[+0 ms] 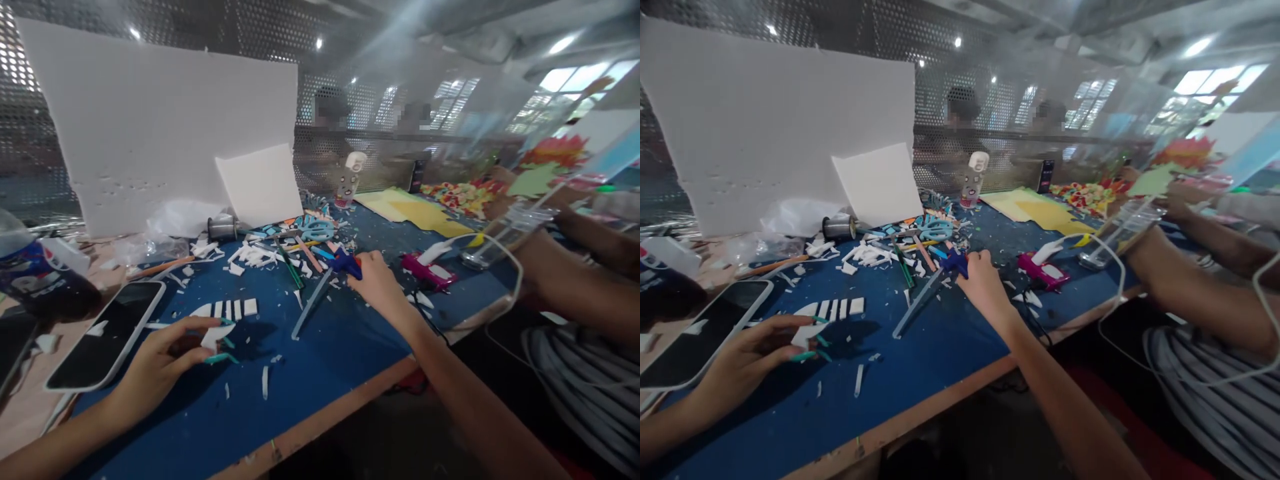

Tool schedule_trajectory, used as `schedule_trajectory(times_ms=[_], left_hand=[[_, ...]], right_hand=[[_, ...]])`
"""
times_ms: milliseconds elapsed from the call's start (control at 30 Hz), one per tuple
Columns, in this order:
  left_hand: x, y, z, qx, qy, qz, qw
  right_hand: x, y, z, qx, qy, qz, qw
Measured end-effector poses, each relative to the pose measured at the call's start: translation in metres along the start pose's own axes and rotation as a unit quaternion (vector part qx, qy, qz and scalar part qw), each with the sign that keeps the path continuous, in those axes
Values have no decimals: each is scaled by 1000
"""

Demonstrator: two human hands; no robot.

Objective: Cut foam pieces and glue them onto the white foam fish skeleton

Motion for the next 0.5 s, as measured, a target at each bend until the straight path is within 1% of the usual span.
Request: schedule_trajectory(times_ms=[67, 167, 233, 333, 400, 433, 500], left_hand=[[0, -1, 1, 43, -5, 11, 999], [1, -3, 4, 93, -13, 42, 995], [1, -4, 7, 91, -9, 61, 994], [2, -6, 10, 42, -6, 79, 996], [3, -6, 9, 12, -8, 89, 996], [3, -6, 8, -9, -4, 85, 996], [5, -5, 6, -51, -9, 68, 996]], right_hand=[[-6, 5, -4, 36, 14, 24, 999], [-11, 8, -13, 95, 45, 51, 993], [-11, 9, -21, 142, 75, 61, 985], [-10, 12, -37, 222, 120, 66, 965], [-9, 15, -49, 282, 147, 52, 947], [-9, 17, -56, 313, 161, 36, 935], [-9, 20, -72, 376, 190, -15, 907]])
Point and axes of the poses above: each hand's wrist, its own x-axis towards the middle knuckle, its own y-axis out of the back of the hand, z = x × y, the point moved 1 cm from there along x, towards the middle knuckle, and after that the axes turned 7 degrees about -x, right-handed, at the moved point
